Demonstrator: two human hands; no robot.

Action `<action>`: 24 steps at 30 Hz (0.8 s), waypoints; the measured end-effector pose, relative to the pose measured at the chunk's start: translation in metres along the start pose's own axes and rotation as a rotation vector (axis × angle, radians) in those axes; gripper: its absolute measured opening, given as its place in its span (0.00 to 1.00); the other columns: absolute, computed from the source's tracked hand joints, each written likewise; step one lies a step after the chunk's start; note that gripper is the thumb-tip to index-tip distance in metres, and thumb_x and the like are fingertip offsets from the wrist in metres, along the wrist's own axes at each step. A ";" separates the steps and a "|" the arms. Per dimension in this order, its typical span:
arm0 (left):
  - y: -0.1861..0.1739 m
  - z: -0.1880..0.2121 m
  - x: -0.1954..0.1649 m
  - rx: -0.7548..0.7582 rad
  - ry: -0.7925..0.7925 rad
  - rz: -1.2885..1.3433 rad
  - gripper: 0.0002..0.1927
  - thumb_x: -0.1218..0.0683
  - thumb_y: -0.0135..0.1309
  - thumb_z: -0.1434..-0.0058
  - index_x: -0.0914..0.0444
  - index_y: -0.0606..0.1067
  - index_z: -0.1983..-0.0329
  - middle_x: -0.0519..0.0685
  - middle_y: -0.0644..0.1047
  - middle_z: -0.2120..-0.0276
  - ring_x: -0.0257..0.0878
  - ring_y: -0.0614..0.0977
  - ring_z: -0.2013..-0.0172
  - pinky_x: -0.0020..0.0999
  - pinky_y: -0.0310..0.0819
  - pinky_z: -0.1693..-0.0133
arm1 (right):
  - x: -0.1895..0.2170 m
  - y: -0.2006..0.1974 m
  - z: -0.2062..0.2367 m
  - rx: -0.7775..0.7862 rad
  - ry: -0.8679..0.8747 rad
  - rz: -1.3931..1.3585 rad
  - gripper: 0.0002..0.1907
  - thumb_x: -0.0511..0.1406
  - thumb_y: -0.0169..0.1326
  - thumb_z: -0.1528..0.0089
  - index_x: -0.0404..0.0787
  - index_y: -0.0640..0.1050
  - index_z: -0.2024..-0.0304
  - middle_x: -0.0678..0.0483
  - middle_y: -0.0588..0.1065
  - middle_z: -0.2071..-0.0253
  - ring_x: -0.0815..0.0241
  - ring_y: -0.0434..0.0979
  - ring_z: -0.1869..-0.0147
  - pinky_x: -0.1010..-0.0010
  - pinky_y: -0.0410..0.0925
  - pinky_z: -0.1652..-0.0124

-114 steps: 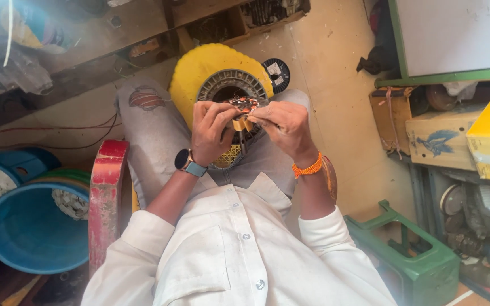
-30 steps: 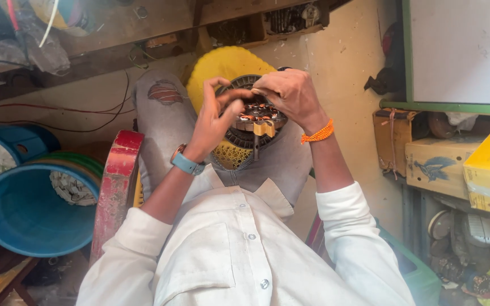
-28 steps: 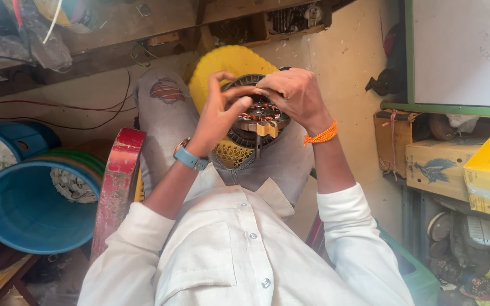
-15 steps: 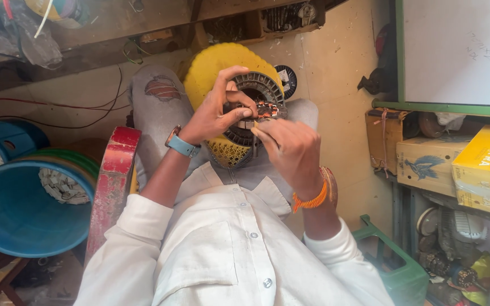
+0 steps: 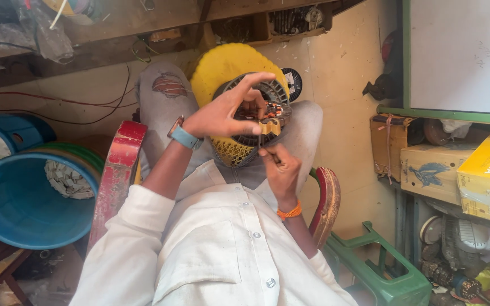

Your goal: The person sits with a small electric motor armature on their lap and works on its commutator and windings, picking at components by hand, using a green-handled screwdriver on the assembly, and reaching to a workbench for pliers and wire before continuing to work on the part.

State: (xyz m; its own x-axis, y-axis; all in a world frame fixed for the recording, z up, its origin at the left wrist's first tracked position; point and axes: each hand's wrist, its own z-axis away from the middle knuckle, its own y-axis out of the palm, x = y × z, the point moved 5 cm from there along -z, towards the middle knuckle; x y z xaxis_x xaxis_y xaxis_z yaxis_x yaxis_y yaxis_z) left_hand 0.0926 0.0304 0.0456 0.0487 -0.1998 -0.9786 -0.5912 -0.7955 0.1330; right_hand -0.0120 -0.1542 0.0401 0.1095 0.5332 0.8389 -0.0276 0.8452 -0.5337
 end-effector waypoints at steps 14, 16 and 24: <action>0.042 0.024 0.004 -0.441 0.313 -0.753 0.33 0.69 0.64 0.51 0.59 0.67 0.43 0.50 0.76 0.49 0.51 0.74 0.51 0.42 0.72 0.50 | -0.011 -0.051 -0.016 -0.114 -0.177 0.091 0.04 0.28 0.63 0.38 0.32 0.81 0.61 0.50 0.77 0.71 0.65 0.73 0.70 0.73 0.66 0.69; 0.044 0.023 0.005 -0.482 0.325 -0.755 0.31 0.70 0.63 0.50 0.59 0.67 0.45 0.50 0.77 0.49 0.51 0.75 0.51 0.42 0.71 0.50 | 0.006 -0.066 -0.027 -0.121 -0.307 0.078 0.04 0.27 0.60 0.35 0.33 0.81 0.57 0.50 0.80 0.65 0.61 0.81 0.64 0.72 0.71 0.64; 0.047 0.023 -0.002 -0.578 0.348 -0.739 0.26 0.70 0.57 0.52 0.61 0.70 0.50 0.49 0.76 0.49 0.51 0.74 0.53 0.45 0.70 0.50 | 0.085 -0.056 -0.075 0.107 -0.754 0.292 0.05 0.29 0.65 0.40 0.38 0.80 0.64 0.51 0.78 0.69 0.52 0.76 0.68 0.64 0.66 0.65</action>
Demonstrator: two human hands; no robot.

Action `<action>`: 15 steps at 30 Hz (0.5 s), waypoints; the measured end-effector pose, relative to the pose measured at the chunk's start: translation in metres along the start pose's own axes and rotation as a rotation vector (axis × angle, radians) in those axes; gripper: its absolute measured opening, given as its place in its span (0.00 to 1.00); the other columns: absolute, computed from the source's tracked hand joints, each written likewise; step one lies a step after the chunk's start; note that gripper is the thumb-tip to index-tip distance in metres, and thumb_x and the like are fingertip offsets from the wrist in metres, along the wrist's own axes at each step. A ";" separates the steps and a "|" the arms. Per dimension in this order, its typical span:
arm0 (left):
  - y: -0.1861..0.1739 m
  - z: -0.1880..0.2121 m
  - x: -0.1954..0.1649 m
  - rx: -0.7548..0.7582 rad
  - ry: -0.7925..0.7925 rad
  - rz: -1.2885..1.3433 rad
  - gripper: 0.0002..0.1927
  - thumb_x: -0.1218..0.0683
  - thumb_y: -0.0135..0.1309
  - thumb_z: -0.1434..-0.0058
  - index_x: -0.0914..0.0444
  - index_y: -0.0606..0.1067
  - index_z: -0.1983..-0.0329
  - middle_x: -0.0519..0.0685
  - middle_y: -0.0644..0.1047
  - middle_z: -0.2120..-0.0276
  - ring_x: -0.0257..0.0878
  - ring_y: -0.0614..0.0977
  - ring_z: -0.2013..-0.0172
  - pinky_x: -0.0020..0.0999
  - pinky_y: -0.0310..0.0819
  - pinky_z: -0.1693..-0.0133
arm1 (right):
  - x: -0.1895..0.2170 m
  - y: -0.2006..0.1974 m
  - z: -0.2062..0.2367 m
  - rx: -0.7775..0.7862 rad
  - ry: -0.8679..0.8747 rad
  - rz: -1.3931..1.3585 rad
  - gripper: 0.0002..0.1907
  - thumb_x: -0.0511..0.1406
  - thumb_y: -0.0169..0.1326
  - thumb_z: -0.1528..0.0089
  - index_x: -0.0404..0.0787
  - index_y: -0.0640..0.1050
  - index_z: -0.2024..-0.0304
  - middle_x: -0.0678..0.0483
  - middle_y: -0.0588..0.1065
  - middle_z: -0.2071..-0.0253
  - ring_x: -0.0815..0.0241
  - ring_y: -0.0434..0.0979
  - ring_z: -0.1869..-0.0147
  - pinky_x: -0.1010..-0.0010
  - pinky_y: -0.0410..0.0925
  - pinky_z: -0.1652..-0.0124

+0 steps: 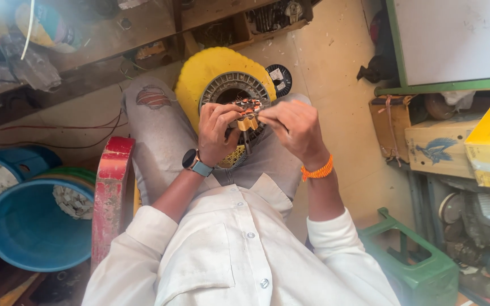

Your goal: The person sits with a small electric motor armature on their lap and works on its commutator and windings, picking at components by hand, using a green-handled screwdriver on the assembly, and reaching to a workbench for pliers and wire before continuing to work on the part.

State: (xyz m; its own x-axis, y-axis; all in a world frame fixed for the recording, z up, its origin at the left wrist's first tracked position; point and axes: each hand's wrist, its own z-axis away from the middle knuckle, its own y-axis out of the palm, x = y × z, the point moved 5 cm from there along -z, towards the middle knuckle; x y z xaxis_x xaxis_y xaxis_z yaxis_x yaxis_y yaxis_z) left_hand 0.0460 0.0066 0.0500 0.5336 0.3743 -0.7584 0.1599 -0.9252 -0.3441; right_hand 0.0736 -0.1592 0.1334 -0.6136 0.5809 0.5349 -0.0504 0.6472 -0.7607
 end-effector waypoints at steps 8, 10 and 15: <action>-0.004 -0.004 -0.001 0.010 0.032 0.005 0.25 0.69 0.60 0.48 0.61 0.70 0.48 0.50 0.74 0.50 0.51 0.75 0.51 0.46 0.68 0.49 | -0.014 0.021 -0.067 0.098 -0.039 0.000 0.06 0.31 0.64 0.36 0.38 0.78 0.63 0.50 0.78 0.66 0.51 0.78 0.64 0.64 0.69 0.62; -0.005 -0.006 -0.002 0.016 0.037 0.002 0.24 0.69 0.61 0.48 0.61 0.70 0.49 0.49 0.74 0.49 0.50 0.75 0.52 0.46 0.67 0.49 | -0.020 0.029 -0.083 0.163 -0.040 0.046 0.07 0.32 0.64 0.35 0.38 0.78 0.65 0.50 0.78 0.67 0.50 0.78 0.65 0.63 0.69 0.63; -0.017 -0.012 0.013 0.074 -0.238 0.481 0.29 0.62 0.64 0.44 0.61 0.62 0.43 0.52 0.70 0.43 0.44 0.75 0.50 0.42 0.69 0.44 | -0.014 0.047 -0.108 0.280 -0.154 0.074 0.09 0.36 0.64 0.37 0.40 0.78 0.65 0.52 0.78 0.68 0.50 0.79 0.65 0.62 0.70 0.63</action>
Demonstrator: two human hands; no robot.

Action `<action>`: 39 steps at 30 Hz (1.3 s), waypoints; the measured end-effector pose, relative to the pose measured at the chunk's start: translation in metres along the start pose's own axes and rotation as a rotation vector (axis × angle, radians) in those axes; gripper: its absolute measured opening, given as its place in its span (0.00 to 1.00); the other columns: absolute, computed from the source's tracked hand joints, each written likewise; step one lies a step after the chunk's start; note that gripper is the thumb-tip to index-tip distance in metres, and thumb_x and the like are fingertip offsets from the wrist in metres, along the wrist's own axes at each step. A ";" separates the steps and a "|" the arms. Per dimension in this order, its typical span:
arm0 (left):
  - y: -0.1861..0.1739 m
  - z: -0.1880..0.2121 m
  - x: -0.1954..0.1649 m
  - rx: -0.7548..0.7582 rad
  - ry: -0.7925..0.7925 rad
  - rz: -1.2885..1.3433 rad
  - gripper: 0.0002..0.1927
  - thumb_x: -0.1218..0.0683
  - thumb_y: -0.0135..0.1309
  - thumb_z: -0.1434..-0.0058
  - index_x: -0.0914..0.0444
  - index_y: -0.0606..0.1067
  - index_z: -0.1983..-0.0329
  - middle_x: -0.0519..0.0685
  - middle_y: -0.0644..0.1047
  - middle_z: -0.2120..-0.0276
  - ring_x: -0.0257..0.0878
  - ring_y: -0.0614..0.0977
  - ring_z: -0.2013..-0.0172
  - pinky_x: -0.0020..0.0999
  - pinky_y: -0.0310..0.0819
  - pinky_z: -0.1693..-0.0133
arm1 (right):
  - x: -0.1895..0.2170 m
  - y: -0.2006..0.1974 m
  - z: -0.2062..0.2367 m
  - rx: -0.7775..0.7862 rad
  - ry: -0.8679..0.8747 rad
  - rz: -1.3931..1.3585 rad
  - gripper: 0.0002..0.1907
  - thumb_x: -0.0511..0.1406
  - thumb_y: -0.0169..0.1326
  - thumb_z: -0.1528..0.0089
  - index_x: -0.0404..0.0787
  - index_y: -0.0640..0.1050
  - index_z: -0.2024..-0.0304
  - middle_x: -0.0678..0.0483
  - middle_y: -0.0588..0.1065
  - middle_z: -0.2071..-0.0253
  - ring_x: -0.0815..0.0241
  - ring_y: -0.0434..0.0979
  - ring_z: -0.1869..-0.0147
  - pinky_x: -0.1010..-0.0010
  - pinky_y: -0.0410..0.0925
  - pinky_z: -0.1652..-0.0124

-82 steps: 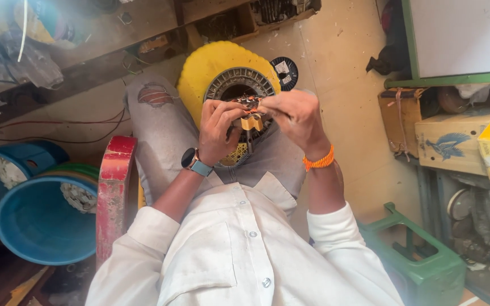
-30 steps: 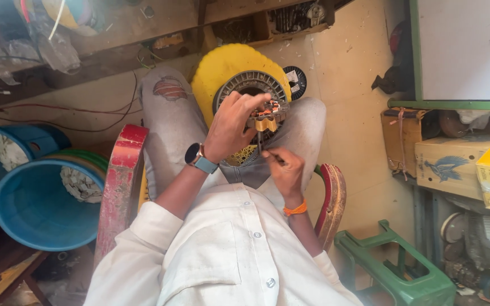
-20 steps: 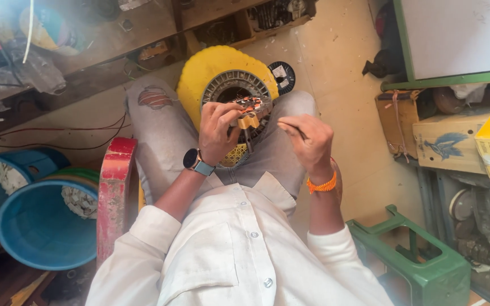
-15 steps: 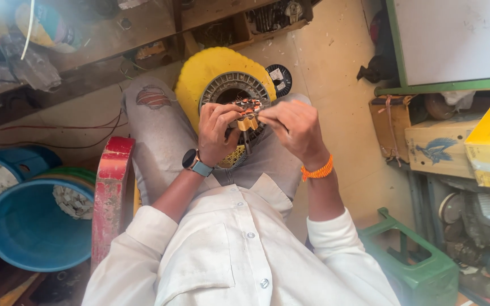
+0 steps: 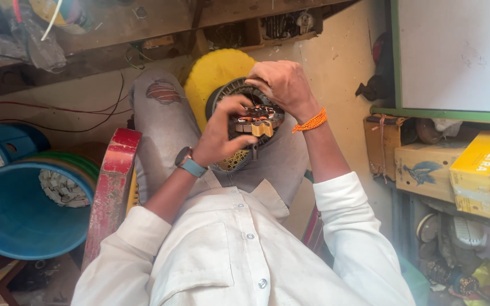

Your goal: The person sits with a small electric motor armature on their lap and works on its commutator and windings, picking at components by hand, using a green-handled screwdriver on the assembly, and reaching to a workbench for pliers and wire before continuing to work on the part.

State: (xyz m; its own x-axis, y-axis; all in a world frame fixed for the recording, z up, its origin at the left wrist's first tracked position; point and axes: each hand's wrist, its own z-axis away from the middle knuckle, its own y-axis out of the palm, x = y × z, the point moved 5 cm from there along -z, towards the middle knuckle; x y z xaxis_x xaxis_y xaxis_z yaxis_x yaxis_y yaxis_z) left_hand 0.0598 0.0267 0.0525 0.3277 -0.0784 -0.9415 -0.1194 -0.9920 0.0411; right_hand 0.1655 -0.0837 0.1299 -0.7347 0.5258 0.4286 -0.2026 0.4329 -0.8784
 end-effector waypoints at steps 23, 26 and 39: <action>-0.012 -0.018 0.026 0.284 -0.202 0.214 0.31 0.51 0.57 0.33 0.60 0.57 0.31 0.46 0.84 0.62 0.35 0.79 0.54 0.39 0.64 0.40 | 0.080 0.015 0.129 -0.260 0.640 -0.129 0.05 0.30 0.64 0.39 0.35 0.80 0.66 0.54 0.72 0.77 0.65 0.65 0.77 0.72 0.59 0.74; -0.011 -0.020 0.023 0.275 -0.157 0.203 0.31 0.45 0.58 0.35 0.60 0.62 0.35 0.46 0.82 0.61 0.35 0.81 0.54 0.37 0.69 0.42 | 0.074 0.036 0.147 -0.283 0.786 -0.276 0.05 0.30 0.63 0.39 0.34 0.80 0.67 0.58 0.68 0.81 0.72 0.59 0.79 0.76 0.55 0.76; -0.007 -0.019 0.016 0.389 -0.178 0.107 0.30 0.33 0.55 0.38 0.61 0.75 0.48 0.46 0.70 0.60 0.37 0.74 0.55 0.34 0.73 0.51 | 0.061 0.074 0.187 -0.454 0.845 -0.733 0.06 0.31 0.63 0.36 0.33 0.81 0.64 0.60 0.69 0.75 0.77 0.58 0.73 0.79 0.52 0.73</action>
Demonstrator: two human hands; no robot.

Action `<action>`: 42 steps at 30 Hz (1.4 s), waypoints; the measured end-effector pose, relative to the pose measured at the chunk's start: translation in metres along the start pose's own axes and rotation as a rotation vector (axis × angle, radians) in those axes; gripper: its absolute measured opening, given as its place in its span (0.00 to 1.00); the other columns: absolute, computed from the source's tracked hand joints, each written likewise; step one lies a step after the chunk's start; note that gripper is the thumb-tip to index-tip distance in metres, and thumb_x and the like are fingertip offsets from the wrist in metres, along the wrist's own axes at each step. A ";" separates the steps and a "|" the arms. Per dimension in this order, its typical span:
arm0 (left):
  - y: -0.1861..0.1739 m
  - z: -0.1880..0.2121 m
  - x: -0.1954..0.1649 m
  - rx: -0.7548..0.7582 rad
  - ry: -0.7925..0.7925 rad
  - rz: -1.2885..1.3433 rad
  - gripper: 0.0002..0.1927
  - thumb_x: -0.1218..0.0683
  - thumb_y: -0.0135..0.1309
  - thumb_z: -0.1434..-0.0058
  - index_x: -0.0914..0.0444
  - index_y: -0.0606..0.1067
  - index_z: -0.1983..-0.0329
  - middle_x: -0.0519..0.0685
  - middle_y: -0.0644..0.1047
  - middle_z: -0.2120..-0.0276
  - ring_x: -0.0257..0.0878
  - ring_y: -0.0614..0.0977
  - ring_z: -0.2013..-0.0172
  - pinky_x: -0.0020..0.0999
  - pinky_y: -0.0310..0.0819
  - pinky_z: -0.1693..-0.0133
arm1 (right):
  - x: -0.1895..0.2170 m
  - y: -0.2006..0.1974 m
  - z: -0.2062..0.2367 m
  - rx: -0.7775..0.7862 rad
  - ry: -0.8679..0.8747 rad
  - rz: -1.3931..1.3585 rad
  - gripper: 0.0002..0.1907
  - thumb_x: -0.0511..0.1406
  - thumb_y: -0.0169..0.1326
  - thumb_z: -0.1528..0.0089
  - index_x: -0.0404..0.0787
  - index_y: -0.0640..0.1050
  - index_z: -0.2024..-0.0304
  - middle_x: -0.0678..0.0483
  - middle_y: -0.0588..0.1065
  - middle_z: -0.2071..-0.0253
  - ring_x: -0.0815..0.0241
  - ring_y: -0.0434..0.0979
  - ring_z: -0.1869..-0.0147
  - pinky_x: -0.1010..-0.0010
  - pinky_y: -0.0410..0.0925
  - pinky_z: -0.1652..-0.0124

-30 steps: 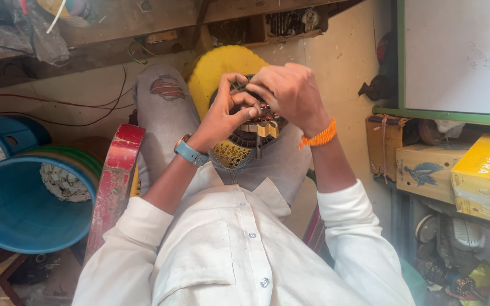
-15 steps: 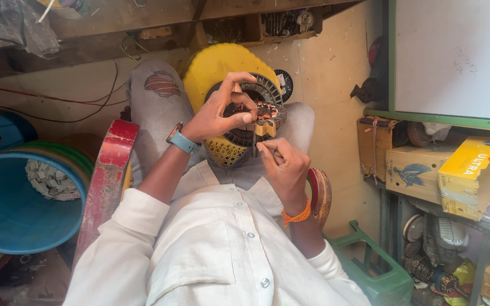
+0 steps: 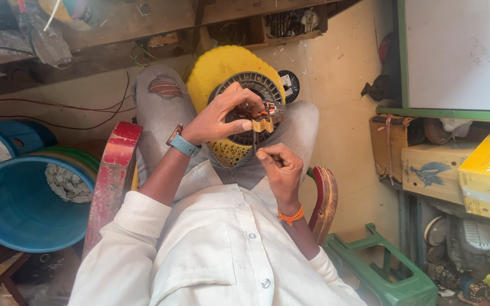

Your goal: The person sits with a small electric motor armature on their lap and works on its commutator and windings, picking at components by hand, using a green-handled screwdriver on the assembly, and reaching to a workbench for pliers and wire before continuing to work on the part.

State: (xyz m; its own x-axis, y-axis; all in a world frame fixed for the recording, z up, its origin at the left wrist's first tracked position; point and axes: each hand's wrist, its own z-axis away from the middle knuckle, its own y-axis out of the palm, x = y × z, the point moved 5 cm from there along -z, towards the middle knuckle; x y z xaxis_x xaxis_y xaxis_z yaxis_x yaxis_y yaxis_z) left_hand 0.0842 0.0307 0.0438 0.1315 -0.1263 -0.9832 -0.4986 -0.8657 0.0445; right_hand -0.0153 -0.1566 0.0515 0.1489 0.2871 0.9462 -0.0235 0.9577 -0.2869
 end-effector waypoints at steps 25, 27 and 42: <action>0.033 0.017 -0.013 -0.428 0.350 -0.699 0.24 0.68 0.60 0.50 0.61 0.72 0.50 0.48 0.77 0.52 0.49 0.75 0.55 0.42 0.70 0.52 | 0.081 -0.015 -0.085 0.196 -0.670 0.557 0.07 0.28 0.67 0.42 0.38 0.82 0.63 0.51 0.75 0.72 0.52 0.74 0.68 0.64 0.67 0.66; 0.032 0.018 -0.014 -0.427 0.372 -0.699 0.24 0.68 0.59 0.49 0.61 0.72 0.49 0.48 0.77 0.51 0.49 0.75 0.55 0.42 0.70 0.52 | 0.087 -0.009 -0.097 0.242 -0.682 0.488 0.07 0.28 0.66 0.41 0.38 0.81 0.62 0.51 0.77 0.68 0.53 0.77 0.65 0.65 0.69 0.63; -0.004 0.009 0.007 -0.365 -0.138 0.370 0.27 0.57 0.54 0.31 0.61 0.52 0.38 0.52 0.70 0.35 0.37 0.75 0.52 0.37 0.76 0.47 | 0.115 0.037 -0.152 0.491 -0.852 0.696 0.06 0.35 0.65 0.38 0.42 0.80 0.65 0.53 0.77 0.69 0.53 0.77 0.66 0.64 0.68 0.64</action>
State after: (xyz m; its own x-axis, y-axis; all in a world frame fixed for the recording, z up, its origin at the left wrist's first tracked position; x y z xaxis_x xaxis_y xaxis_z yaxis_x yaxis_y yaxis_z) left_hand 0.0788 0.0377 0.0354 -0.1221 -0.4113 -0.9033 -0.1569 -0.8907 0.4267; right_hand 0.1509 -0.0912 0.1266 -0.7413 0.4894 0.4594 -0.2411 0.4445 -0.8627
